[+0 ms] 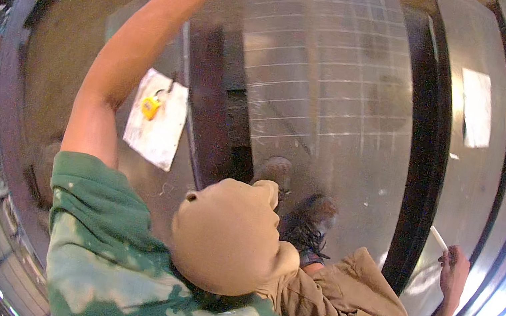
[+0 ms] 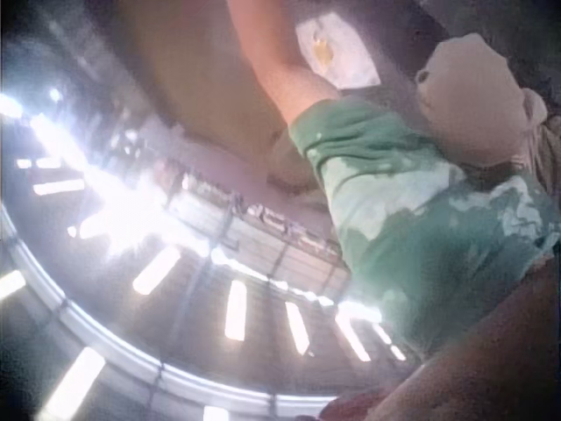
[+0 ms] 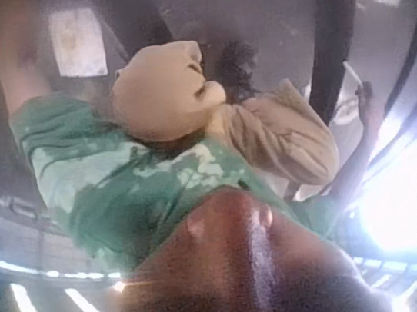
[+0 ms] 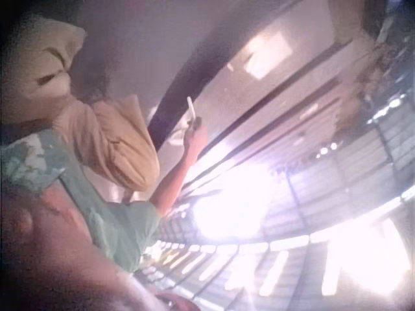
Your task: The person uses a metal square and a white marker to draw a grid of straight lines on a large metal sheet. They repeatedly reposition the square to create intersecting lines across the surface.
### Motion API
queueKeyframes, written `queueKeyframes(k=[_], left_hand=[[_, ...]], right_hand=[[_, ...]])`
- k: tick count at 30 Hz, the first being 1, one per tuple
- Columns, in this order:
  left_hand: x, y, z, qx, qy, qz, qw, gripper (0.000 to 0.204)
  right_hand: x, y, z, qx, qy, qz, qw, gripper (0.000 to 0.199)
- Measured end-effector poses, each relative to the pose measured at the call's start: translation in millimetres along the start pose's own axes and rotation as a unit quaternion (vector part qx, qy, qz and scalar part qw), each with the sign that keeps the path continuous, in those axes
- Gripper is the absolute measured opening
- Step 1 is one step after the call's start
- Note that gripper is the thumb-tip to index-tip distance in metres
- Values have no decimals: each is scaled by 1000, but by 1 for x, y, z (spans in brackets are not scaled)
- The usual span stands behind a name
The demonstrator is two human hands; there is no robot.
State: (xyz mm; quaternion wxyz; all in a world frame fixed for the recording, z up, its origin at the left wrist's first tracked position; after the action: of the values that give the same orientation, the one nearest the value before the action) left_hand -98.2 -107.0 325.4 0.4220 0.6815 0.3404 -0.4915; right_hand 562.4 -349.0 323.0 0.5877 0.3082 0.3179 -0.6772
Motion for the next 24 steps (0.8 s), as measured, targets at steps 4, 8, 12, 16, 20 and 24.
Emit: queueKeyframes(k=[4,8,12,16,20,24], left_hand=[[-37,60,22,76,45,-50,995,26],[-99,133,47,73,10,-88,993,27],[-115,180,66,40,-36,-115,992,25],[-120,203,78,25,-21,-142,989,23],[-125,213,89,-4,-54,-195,979,25],[-125,206,101,18,-24,-178,984,27]], right_hand=[[54,-17,-60,-131,-21,-39,990,7],[98,-86,-102,-216,-162,-360,893,2],[147,-135,-131,-294,-185,-368,863,7],[185,-179,-127,-313,-208,-463,803,6],[209,-218,-119,-273,-194,-448,829,11],[238,-249,-127,-270,-149,-439,844,21]])
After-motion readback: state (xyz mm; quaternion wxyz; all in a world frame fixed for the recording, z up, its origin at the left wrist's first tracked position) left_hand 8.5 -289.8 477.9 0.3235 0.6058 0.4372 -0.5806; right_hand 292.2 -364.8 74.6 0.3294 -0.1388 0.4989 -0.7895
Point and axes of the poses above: each hand's wrist, its own z-axis away from the middle knuckle, its own x-axis out of the palm, y = z × x, the point moved 8 cm from there along -z, towards the middle knuckle, and after that the axes turned 6 degrees about -y, right-handed, at the moved point
